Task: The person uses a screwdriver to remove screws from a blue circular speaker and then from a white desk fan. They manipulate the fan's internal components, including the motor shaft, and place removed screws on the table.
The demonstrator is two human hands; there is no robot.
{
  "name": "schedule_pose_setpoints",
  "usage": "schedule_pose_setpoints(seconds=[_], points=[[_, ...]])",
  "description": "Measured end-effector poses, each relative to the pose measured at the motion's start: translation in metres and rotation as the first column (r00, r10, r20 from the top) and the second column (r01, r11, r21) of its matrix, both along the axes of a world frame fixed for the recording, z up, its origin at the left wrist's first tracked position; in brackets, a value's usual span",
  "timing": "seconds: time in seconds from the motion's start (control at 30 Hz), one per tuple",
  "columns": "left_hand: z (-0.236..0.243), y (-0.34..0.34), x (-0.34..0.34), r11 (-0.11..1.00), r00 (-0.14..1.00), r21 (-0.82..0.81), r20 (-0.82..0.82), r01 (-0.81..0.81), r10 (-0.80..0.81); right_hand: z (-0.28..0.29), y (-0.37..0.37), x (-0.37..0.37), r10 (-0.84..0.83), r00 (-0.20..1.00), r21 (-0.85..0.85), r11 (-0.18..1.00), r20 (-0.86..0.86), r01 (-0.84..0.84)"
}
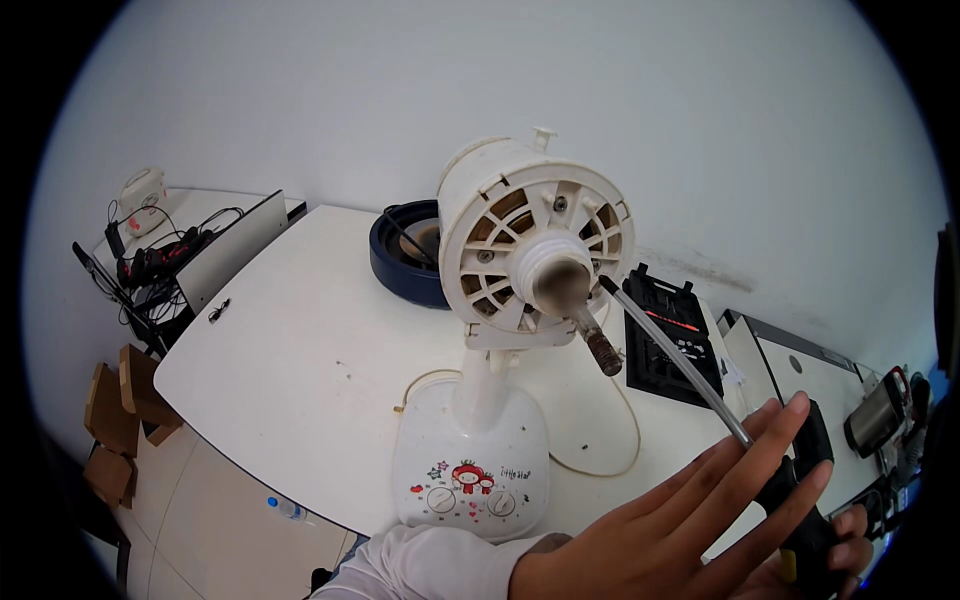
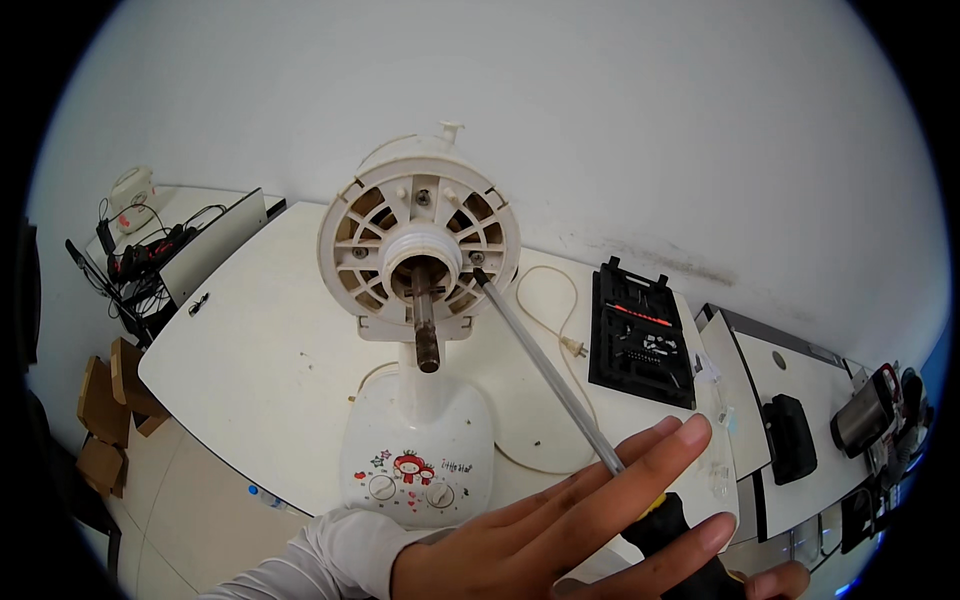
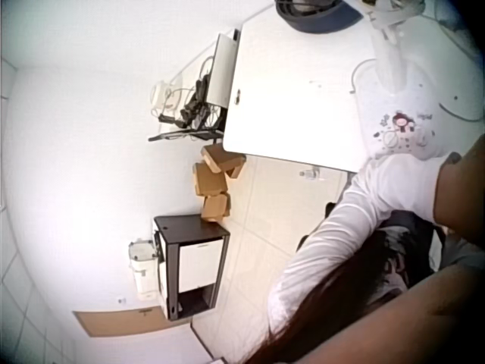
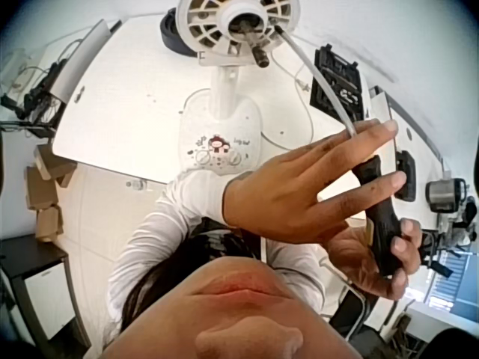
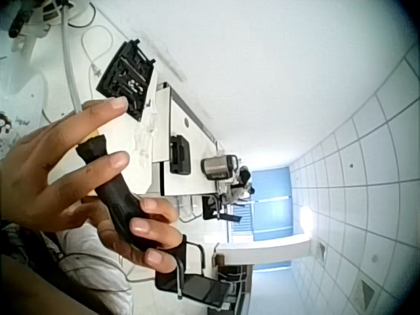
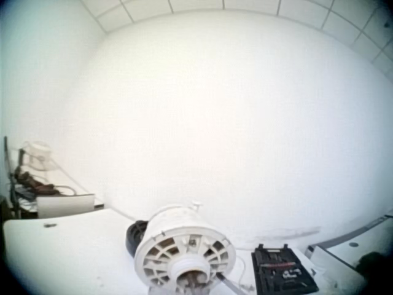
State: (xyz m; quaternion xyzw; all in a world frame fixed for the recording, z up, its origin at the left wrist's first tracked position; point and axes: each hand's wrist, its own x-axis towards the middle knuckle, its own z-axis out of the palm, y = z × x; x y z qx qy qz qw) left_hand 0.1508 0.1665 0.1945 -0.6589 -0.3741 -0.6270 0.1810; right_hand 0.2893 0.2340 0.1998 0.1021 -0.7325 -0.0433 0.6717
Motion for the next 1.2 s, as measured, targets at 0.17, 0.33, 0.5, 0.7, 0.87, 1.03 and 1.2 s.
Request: schedule_pose_setpoints(seconds=[0.17,0.33,0.5,0.7,0.87,1.03,1.2], points=[[0.002,-0.008,-0.004,0.992,0.998,-0.114,-0.040,-0.050,0.045,0.000,-0.004,-0.006,-0.028,0.999,-0.006,1.000,-0.032,0.028],[0.003,-0.007,-0.003,0.988,0.997,-0.133,-0.030,-0.076,0.073,0.001,0.004,-0.006,-0.022,1.000,0.033,0.999,-0.011,0.022],[0.016,-0.017,-0.015,0.948,0.978,-0.280,-0.182,-0.153,0.104,0.001,0.005,-0.010,-0.029,1.000,0.036,0.999,-0.006,0.029],[-0.005,0.002,-0.006,0.980,0.976,-0.031,-0.104,-0.196,0.192,0.000,0.005,-0.007,-0.038,0.999,0.021,0.999,0.007,0.038],[0.000,-0.002,-0.001,0.996,0.997,-0.058,0.038,-0.065,0.067,0.000,0.006,-0.007,-0.040,0.999,0.030,0.999,0.019,0.040],[-0.007,0.007,0.002,0.997,0.995,0.071,0.089,-0.039,0.033,0.001,0.005,-0.011,-0.040,0.999,0.040,0.998,0.015,0.039],[-0.005,0.002,-0.003,0.989,0.988,-0.051,-0.062,-0.142,0.138,0.001,-0.001,-0.007,-0.080,0.996,0.024,0.997,0.043,0.079]])
